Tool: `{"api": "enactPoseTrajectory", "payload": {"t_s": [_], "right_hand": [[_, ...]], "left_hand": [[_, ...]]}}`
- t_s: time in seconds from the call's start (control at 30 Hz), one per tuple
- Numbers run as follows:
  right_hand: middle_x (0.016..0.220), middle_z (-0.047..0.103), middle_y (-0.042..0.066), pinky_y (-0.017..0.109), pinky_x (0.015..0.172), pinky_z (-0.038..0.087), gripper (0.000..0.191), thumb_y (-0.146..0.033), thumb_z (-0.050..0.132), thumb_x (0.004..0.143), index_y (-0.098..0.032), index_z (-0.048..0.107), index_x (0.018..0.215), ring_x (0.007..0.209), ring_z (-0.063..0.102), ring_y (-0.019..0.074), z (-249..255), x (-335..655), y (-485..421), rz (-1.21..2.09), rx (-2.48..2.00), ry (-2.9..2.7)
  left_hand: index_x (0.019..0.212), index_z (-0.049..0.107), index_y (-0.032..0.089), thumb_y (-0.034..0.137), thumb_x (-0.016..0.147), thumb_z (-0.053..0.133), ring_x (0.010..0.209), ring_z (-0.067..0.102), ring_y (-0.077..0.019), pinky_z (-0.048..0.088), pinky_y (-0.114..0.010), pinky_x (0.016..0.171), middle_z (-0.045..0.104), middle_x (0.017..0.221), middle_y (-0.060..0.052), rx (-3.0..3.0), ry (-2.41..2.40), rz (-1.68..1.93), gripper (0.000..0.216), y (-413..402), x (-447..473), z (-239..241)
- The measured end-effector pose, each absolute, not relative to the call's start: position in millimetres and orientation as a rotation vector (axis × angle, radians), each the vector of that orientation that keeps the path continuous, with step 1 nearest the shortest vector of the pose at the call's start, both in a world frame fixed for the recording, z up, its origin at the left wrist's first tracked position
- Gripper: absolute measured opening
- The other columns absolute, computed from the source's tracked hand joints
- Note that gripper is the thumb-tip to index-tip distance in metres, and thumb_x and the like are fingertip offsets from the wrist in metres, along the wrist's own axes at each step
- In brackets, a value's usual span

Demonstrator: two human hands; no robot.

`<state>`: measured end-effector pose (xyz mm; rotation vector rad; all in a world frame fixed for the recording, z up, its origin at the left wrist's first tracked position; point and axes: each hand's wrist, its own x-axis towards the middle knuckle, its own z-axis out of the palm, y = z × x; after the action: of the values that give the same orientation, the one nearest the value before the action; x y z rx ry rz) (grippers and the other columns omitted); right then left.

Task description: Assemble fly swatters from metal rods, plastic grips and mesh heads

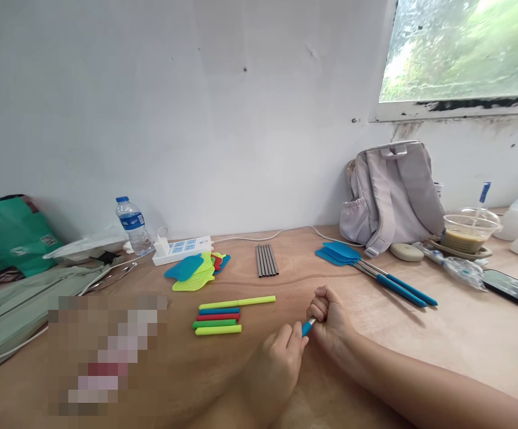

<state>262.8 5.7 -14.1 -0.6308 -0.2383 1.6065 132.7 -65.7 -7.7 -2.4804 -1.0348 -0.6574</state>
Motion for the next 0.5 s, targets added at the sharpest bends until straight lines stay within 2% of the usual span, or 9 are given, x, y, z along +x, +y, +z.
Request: {"api": "enactPoseTrajectory", "payload": {"t_s": [0.1, 0.17, 0.27, 0.33, 0.4, 0.5], "right_hand": [[0.033, 0.017, -0.012, 0.019, 0.027, 0.017, 0.039, -0.011, 0.055, 0.058, -0.022, 0.018, 0.05, 0.03, 0.013, 0.0037, -4.1, 266.3, 2.6, 1.613, -0.573, -0.24], [0.036, 0.02, -0.011, 0.018, 0.029, 0.023, 0.039, -0.01, 0.056, 0.057, -0.021, 0.02, 0.05, 0.031, 0.018, 0.0033, 4.5, 266.7, -4.9, 1.647, -0.459, -0.239], [0.047, 0.039, -0.007, 0.02, 0.043, 0.04, 0.028, -0.015, 0.06, 0.059, -0.02, 0.034, 0.055, 0.043, 0.04, 0.0057, 12.9, 261.5, -20.4, 1.799, -0.329, -0.299], [0.054, 0.045, -0.005, 0.023, 0.05, 0.043, 0.024, -0.023, 0.063, 0.064, -0.02, 0.04, 0.06, 0.054, 0.049, 0.0094, 13.2, 256.9, -26.3, 1.878, -0.347, -0.393], [0.051, 0.041, -0.006, 0.022, 0.047, 0.04, 0.029, -0.033, 0.064, 0.069, -0.02, 0.039, 0.061, 0.05, 0.047, 0.0088, 11.5, 256.7, -23.4, 1.883, -0.383, -0.513], [0.046, 0.027, -0.011, 0.018, 0.036, 0.024, 0.034, -0.04, 0.06, 0.073, -0.02, 0.034, 0.061, 0.035, 0.024, 0.0038, 11.9, 271.3, -3.3, 1.886, -0.522, -0.73]], "left_hand": [[0.099, 0.056, 0.013, 0.021, 0.093, 0.029, 0.058, 0.062, -0.0177, 0.051, -0.028, 0.051, 0.063, 0.073, -0.005, -2.572, -1.216, -0.844, 0.029, -61.4, 128.5, -3.5], [0.1, 0.053, 0.017, 0.022, 0.092, 0.033, 0.068, 0.064, -0.0179, 0.052, -0.027, 0.058, 0.065, 0.08, -0.004, -2.673, -1.324, -0.972, 0.022, -61.1, 126.5, 1.0], [0.104, 0.046, 0.02, 0.021, 0.09, 0.035, 0.083, 0.064, -0.017, 0.051, -0.026, 0.068, 0.066, 0.093, -0.005, -2.772, -1.415, -1.153, 0.017, -64.7, 127.7, 8.8], [0.105, 0.041, 0.02, 0.024, 0.09, 0.036, 0.082, 0.063, -0.0161, 0.05, -0.025, 0.068, 0.065, 0.091, -0.005, -2.784, -1.446, -1.206, 0.017, -64.3, 127.0, 14.9], [0.107, 0.04, 0.02, 0.029, 0.088, 0.038, 0.076, 0.062, -0.0166, 0.05, -0.026, 0.066, 0.062, 0.084, -0.004, -2.719, -1.457, -1.173, 0.021, -55.0, 117.9, 22.8], [0.104, 0.043, 0.019, 0.032, 0.086, 0.037, 0.082, 0.059, -0.0191, 0.048, -0.031, 0.074, 0.059, 0.086, -0.006, -2.337, -1.658, -1.042, 0.024, -19.1, 78.4, 38.1]]}}
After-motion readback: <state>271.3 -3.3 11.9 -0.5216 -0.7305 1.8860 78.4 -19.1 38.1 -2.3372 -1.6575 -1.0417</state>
